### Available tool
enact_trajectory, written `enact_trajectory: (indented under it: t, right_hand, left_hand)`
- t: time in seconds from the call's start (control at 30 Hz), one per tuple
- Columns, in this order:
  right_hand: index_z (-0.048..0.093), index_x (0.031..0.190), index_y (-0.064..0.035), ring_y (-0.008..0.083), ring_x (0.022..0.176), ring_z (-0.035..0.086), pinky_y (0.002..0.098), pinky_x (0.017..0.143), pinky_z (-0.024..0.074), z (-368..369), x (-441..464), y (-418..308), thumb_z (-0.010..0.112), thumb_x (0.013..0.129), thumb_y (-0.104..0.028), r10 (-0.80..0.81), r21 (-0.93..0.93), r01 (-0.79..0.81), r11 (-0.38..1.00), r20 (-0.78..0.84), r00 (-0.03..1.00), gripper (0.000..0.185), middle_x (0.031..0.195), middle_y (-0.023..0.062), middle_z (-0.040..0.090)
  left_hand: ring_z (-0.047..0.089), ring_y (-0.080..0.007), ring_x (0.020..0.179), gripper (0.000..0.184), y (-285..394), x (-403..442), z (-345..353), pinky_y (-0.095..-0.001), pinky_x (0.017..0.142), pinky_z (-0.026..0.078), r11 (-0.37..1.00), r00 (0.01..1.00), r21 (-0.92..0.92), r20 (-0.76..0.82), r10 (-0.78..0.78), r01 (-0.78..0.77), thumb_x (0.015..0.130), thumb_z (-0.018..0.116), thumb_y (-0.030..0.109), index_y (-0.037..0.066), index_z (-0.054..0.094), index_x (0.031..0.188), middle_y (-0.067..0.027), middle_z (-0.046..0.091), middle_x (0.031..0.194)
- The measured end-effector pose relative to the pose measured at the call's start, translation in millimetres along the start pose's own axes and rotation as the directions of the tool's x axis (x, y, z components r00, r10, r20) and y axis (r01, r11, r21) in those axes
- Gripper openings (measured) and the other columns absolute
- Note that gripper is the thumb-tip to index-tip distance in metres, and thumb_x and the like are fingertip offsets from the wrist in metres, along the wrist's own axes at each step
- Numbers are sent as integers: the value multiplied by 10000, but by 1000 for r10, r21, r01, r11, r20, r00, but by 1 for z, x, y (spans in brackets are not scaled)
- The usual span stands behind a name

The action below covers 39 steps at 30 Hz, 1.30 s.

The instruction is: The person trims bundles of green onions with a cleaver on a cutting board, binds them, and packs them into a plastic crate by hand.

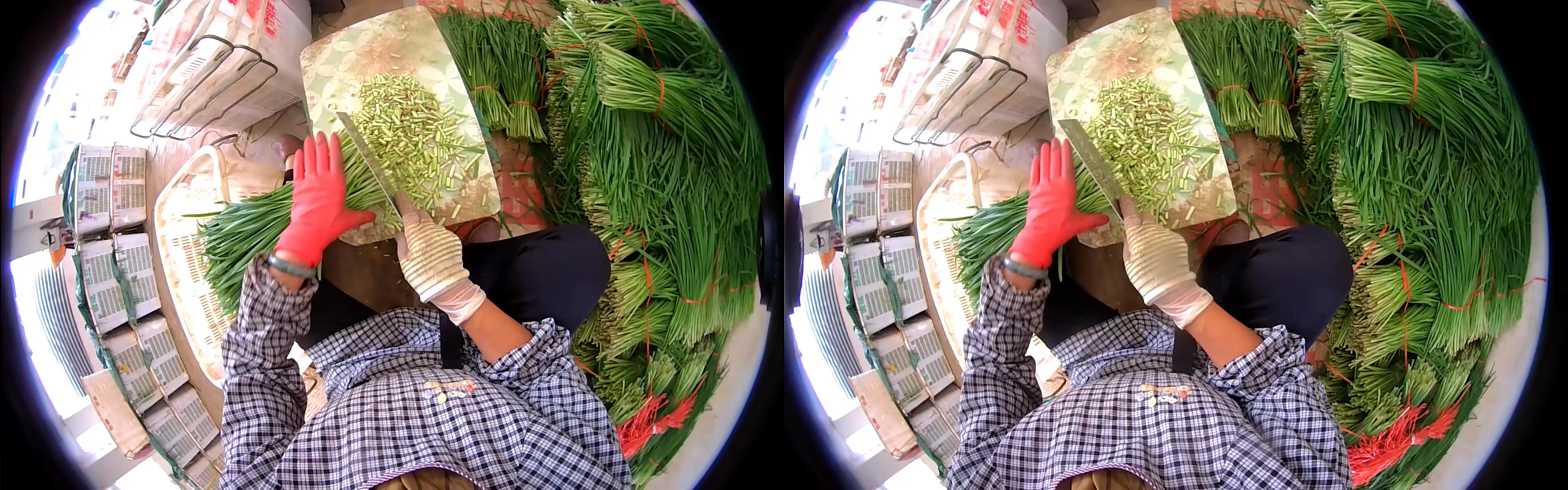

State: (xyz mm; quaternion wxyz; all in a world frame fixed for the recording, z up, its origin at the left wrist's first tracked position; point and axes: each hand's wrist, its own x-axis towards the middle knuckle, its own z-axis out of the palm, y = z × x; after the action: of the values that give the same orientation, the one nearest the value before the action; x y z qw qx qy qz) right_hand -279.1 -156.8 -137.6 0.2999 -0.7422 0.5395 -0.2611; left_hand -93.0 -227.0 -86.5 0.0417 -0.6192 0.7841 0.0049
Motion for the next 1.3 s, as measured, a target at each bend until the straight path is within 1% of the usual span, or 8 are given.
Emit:
enact_trajectory:
  t: [0.2, 0.27, 0.37, 0.47, 0.57, 0.67, 1.13, 1.3]
  right_hand:
    - [386, 1433, -21, 346, 826, 657, 437, 699, 539, -3, 0, 3, 597, 855, -92, 24, 86, -22, 996, -22, 999, 619, 1030, 210, 648]
    - [405, 1424, -19, 352, 800, 655, 426, 687, 539, -5, 0, 0, 590, 854, -72, -8, 163, 31, 986, -137, 991, 601, 995, 213, 654]
    - [394, 1441, -44, 346, 729, 644, 435, 636, 530, -21, 0, -5, 575, 870, -103, 15, 162, 2, 987, -104, 994, 601, 984, 204, 645]
    - [420, 1414, -19, 343, 679, 634, 422, 598, 525, -31, -5, -7, 593, 867, -89, 51, 142, -45, 989, -43, 998, 578, 916, 227, 637]
    - [415, 1416, -18, 344, 690, 640, 424, 602, 525, -27, -18, -7, 595, 877, -147, -8, 55, 9, 998, -5, 1000, 583, 916, 216, 634]
    - [406, 1421, -17, 347, 697, 643, 429, 610, 528, -29, -14, -12, 586, 882, -162, 50, -6, -49, 999, 84, 995, 586, 905, 212, 631]
    - [541, 1253, -5, 379, 735, 668, 473, 662, 535, -51, 5, -21, 565, 924, -213, 250, -125, -224, 967, 260, 933, 390, 897, 213, 685]
    - [540, 1267, -11, 389, 675, 660, 468, 621, 529, -39, -2, -22, 578, 921, -194, 136, -97, -127, 987, 91, 987, 393, 788, 221, 674]
  left_hand:
    - [407, -414, 1309, 1337, 5, 26, 11, -483, 1096, 318, 998, 991, 30, 119, -54, 51, 504, 883, 458, -111, 160, 1473, -303, 365, 1444]
    - [462, -400, 1238, 1244, 4, 39, 2, -495, 1066, 341, 973, 924, -66, 334, -186, 220, 508, 881, 445, -108, 269, 1438, -272, 445, 1369]
    - [511, -392, 1165, 1100, -5, 49, 1, -475, 1007, 395, 985, 925, -60, 355, -133, 164, 515, 876, 422, -92, 404, 1366, -236, 534, 1257]
    - [533, -363, 1175, 1103, -13, 42, 14, -414, 943, 462, 994, 998, 103, 49, 43, -48, 527, 872, 449, -94, 407, 1368, -217, 565, 1247]
    - [584, -362, 1098, 1084, -26, 41, 33, -410, 881, 496, 994, 995, -46, -10, 99, -99, 541, 865, 437, -97, 402, 1364, -209, 607, 1162]
    - [605, -357, 1052, 1063, -22, 45, 26, -416, 869, 505, 953, 972, -292, 236, -9, 80, 552, 859, 428, -98, 406, 1357, -218, 617, 1120]
    - [618, -347, 974, 865, -12, 37, 32, -428, 833, 506, 980, 993, -173, 90, -79, 93, 564, 852, 385, -65, 516, 1222, -197, 616, 1052]
    - [610, -355, 969, 845, -12, 38, 30, -427, 829, 504, 981, 987, -156, 129, -92, 112, 549, 858, 364, -54, 525, 1203, -195, 609, 1044]
